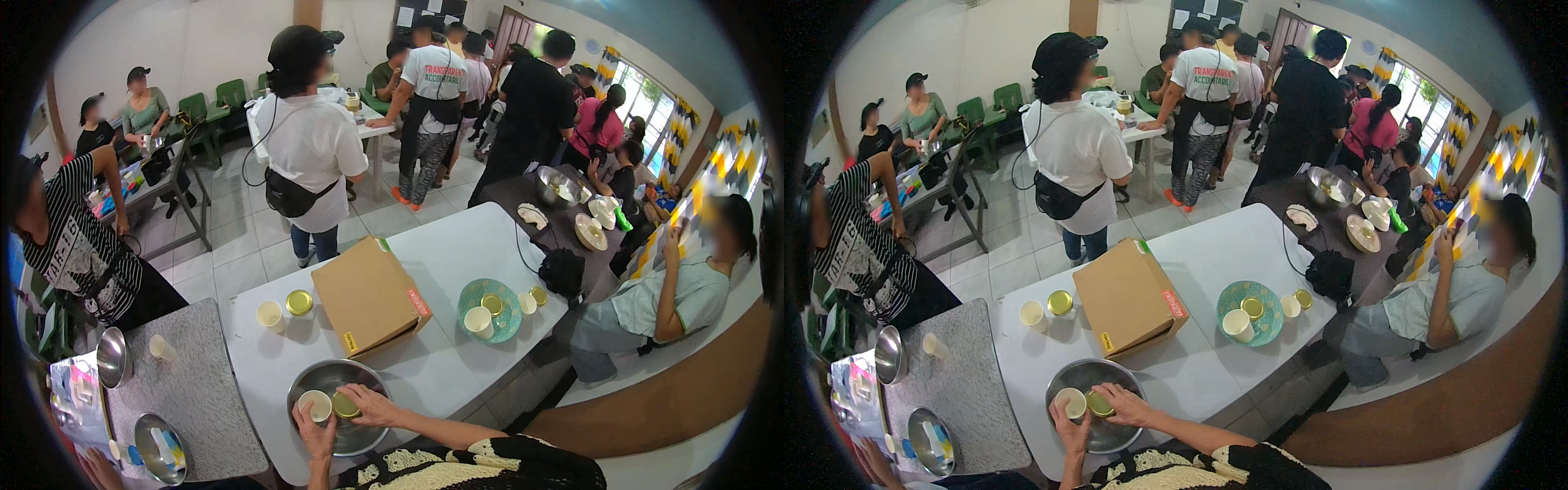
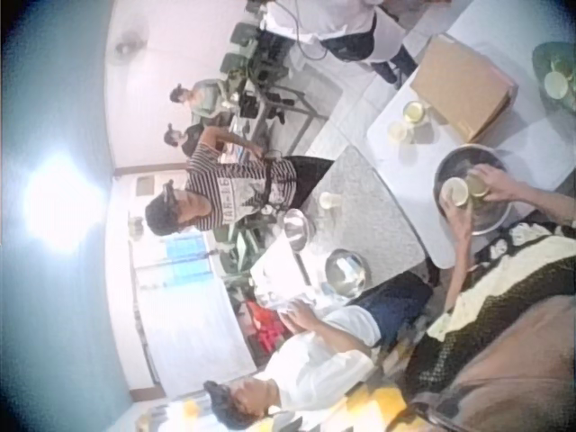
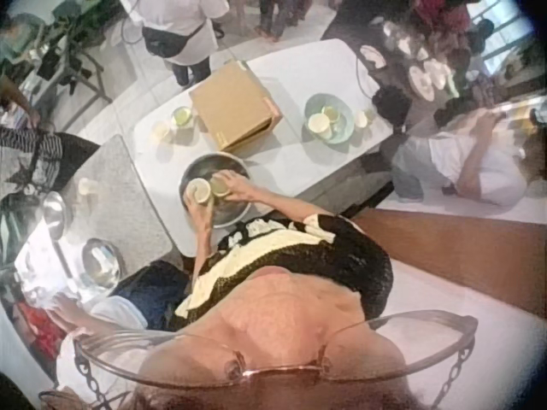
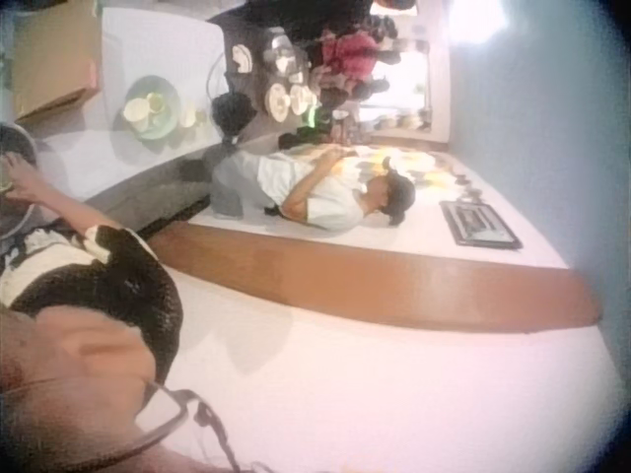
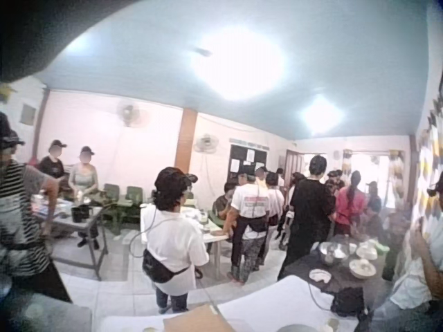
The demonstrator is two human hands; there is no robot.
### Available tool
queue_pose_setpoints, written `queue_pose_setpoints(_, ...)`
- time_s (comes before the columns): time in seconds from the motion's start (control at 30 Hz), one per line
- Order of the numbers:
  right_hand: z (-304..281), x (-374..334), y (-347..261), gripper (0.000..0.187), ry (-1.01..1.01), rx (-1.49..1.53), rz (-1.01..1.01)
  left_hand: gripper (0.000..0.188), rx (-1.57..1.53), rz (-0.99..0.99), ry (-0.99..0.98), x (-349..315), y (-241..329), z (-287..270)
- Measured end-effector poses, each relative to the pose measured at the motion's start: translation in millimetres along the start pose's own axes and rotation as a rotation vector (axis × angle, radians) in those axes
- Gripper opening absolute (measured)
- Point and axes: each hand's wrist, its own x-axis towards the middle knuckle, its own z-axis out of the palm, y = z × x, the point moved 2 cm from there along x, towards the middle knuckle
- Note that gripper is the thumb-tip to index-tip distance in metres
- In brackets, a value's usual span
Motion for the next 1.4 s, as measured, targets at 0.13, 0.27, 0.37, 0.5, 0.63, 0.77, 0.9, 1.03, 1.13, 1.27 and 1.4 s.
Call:
queue_pose_setpoints(0.13,2,1,4,0.088,-0.047,0.026,-0.041,0.051,0.015,-0.001,-0.039,-2,-7,-1)
queue_pose_setpoints(0.27,1,-1,-1,0.085,-0.023,0.007,-0.005,0.050,0.037,-0.003,-0.016,0,0,-1)
queue_pose_setpoints(0.37,-2,-3,-2,0.083,0.015,-0.012,-0.005,0.052,0.036,-0.001,-0.001,0,6,-1)
queue_pose_setpoints(0.5,-2,-1,3,0.082,-0.017,0.012,-0.047,0.059,0.041,-0.013,0.019,-1,-1,3)
queue_pose_setpoints(0.63,-2,-1,3,0.082,-0.061,0.001,-0.034,0.064,0.061,-0.050,-0.009,5,7,1)
queue_pose_setpoints(0.77,-3,3,0,0.085,-0.048,-0.017,-0.044,0.068,0.079,-0.018,-0.010,10,5,2)
queue_pose_setpoints(0.9,-3,3,1,0.088,-0.047,-0.027,-0.074,0.072,0.056,-0.027,-0.029,11,7,2)
queue_pose_setpoints(1.03,4,-1,6,0.088,-0.062,-0.015,-0.072,0.073,0.062,0.005,-0.036,12,12,0)
queue_pose_setpoints(1.13,-6,-3,-7,0.084,-0.086,0.020,-0.023,0.073,0.080,0.026,-0.010,13,13,-2)
queue_pose_setpoints(1.27,-25,3,-9,0.081,0.112,0.000,-0.013,0.074,0.044,0.009,0.019,18,29,-12)
queue_pose_setpoints(1.4,-45,9,-15,0.080,0.118,0.059,0.029,0.075,0.070,0.030,0.131,25,33,-24)
